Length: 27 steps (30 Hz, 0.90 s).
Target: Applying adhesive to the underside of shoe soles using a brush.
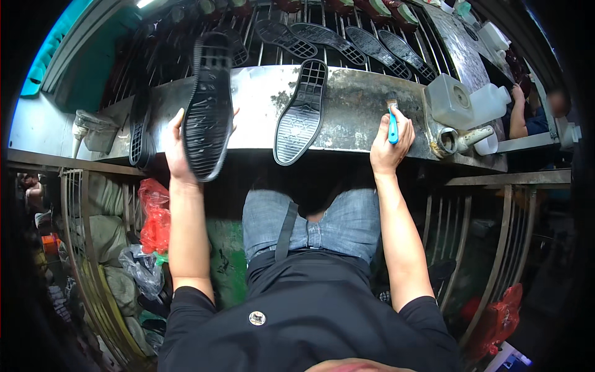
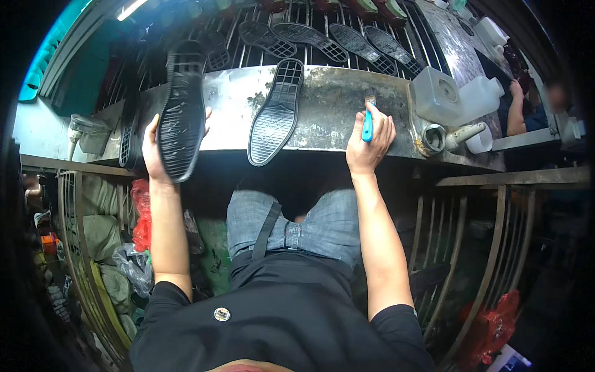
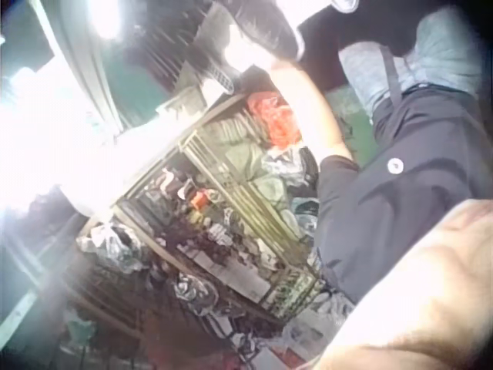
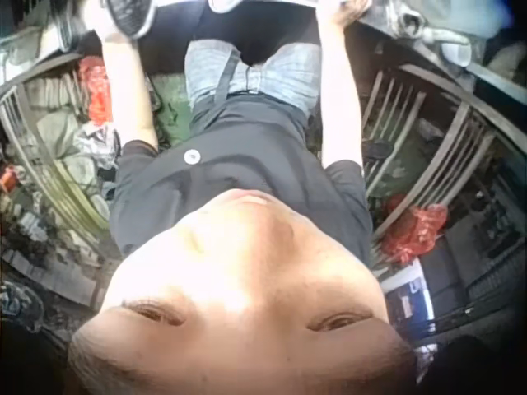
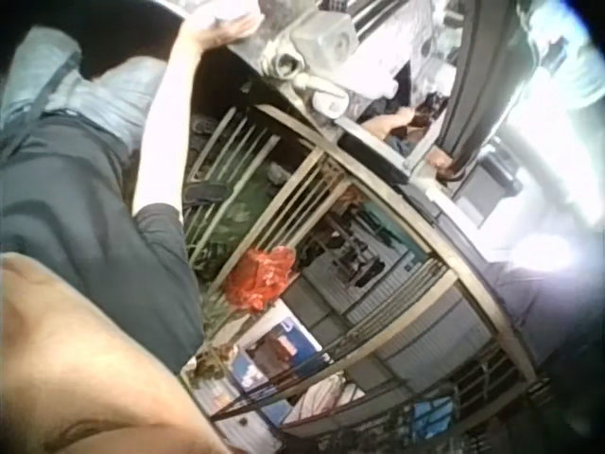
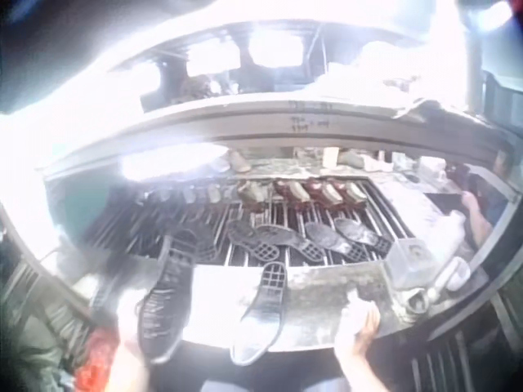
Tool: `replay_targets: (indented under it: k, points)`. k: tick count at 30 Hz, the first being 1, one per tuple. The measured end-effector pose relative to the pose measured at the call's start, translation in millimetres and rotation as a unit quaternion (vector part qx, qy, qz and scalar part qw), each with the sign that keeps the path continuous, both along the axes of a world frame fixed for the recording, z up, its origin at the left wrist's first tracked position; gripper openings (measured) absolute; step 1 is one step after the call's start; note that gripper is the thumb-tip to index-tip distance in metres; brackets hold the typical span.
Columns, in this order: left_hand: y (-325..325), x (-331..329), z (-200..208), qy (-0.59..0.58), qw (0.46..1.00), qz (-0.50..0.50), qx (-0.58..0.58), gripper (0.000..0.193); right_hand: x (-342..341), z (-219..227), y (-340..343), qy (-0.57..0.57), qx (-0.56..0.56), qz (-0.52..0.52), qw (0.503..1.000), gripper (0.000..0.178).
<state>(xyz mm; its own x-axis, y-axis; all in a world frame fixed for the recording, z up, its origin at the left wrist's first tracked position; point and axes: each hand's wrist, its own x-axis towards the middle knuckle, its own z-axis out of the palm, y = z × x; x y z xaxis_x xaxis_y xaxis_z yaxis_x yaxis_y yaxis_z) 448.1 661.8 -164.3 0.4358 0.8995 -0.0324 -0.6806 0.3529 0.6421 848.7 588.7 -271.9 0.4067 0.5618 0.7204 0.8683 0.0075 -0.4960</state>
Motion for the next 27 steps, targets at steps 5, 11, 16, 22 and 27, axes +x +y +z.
replay_targets:
  k: [5,11,16,22,27]
  points:
    - [-2,4,-49,-0.251,0.965,-0.008,0.073,0.055,-5,0,1,0.008,0.013,0.006,1.000,0.030]
    - [-41,2,-65,-0.244,0.967,0.054,-0.047,0.081,-1,-6,2,0.001,0.006,-0.004,1.000,0.031]
    - [-41,14,-79,-0.128,0.974,0.182,-0.051,0.062,2,-2,0,-0.004,-0.002,-0.001,1.000,0.029]
    - [-36,54,-68,0.489,0.733,0.326,0.343,0.053,9,3,-8,-0.043,0.025,-0.008,0.999,0.031]
    - [-12,74,-53,0.626,0.556,0.121,0.533,0.060,5,22,-27,0.013,0.057,0.071,0.996,0.034]
